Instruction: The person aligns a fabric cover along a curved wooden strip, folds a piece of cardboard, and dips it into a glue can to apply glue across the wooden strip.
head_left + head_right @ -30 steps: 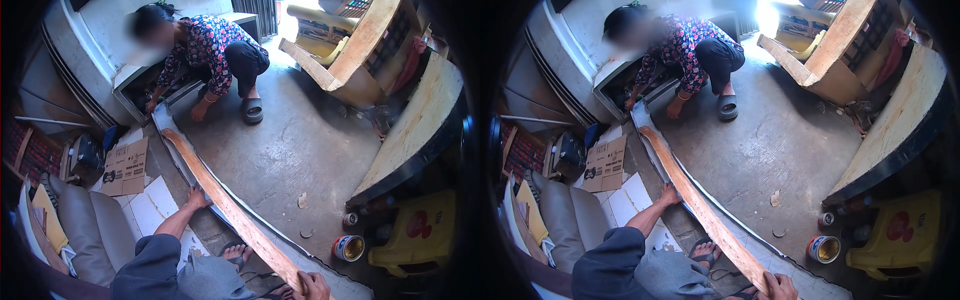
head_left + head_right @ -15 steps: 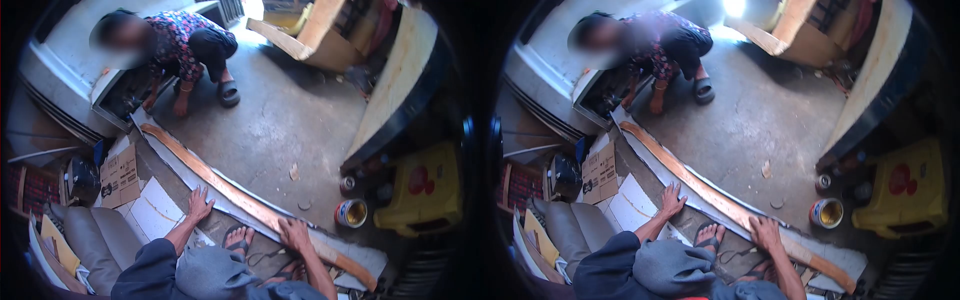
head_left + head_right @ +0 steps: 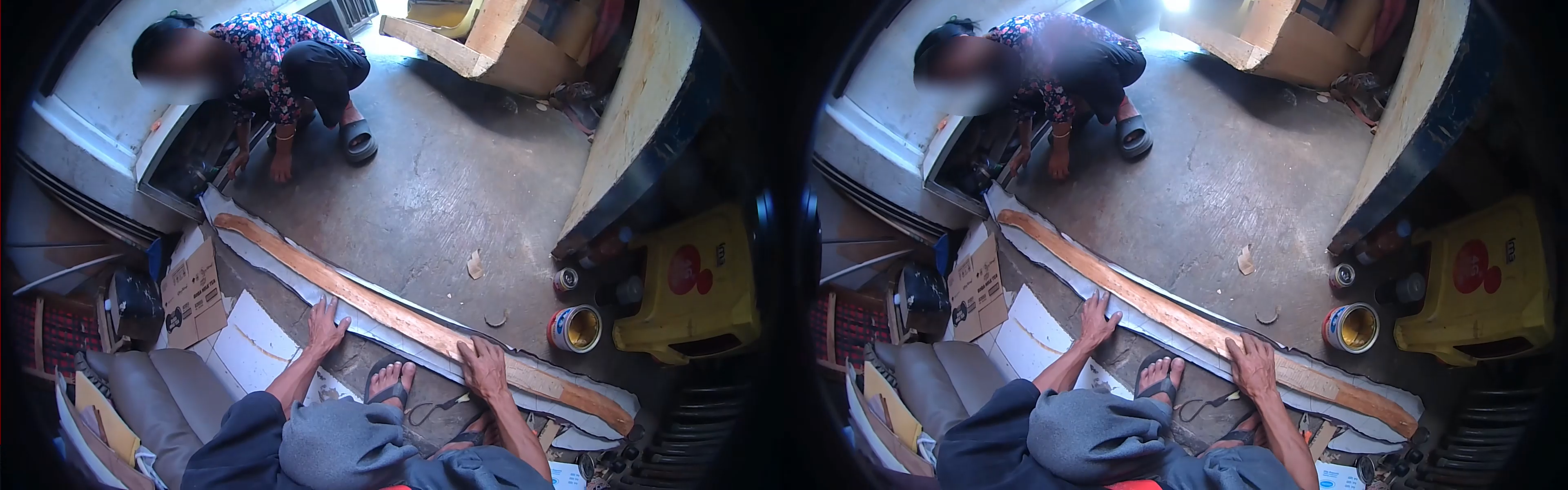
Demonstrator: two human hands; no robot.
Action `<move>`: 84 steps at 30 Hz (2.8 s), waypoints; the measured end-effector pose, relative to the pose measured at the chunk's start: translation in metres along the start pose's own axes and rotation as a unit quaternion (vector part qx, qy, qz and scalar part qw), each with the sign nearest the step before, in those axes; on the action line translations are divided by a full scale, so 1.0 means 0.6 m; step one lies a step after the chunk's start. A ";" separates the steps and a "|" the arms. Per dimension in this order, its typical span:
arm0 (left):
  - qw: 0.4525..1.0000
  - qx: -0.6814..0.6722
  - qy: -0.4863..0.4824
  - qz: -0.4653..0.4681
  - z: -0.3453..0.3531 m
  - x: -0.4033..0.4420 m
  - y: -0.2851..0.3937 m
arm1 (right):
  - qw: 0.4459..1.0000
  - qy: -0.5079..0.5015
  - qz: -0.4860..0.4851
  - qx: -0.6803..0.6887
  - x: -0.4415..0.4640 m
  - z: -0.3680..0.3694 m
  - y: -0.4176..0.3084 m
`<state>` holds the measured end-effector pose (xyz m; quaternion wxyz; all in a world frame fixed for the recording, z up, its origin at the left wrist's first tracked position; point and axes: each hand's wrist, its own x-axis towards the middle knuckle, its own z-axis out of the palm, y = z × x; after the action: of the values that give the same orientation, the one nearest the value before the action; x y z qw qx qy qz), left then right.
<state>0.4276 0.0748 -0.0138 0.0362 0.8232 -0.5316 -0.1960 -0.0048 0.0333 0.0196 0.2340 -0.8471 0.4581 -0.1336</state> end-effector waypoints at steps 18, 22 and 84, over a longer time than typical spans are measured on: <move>0.992 -0.019 0.098 0.078 0.012 0.028 0.041 | 0.997 -0.060 0.032 -0.034 -0.024 0.015 0.001; 0.995 0.037 0.065 0.068 0.018 0.037 0.051 | 0.992 -0.059 0.083 -0.080 -0.064 0.018 0.021; 0.909 0.219 -0.074 0.348 -0.068 0.162 0.020 | 0.488 0.431 0.758 0.037 -0.671 -0.156 0.430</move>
<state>0.4669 -0.0232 -0.0005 -0.1179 0.5564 -0.8152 -0.1098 -0.4498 0.2239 -0.0391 0.0495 0.0001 0.9616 -0.2700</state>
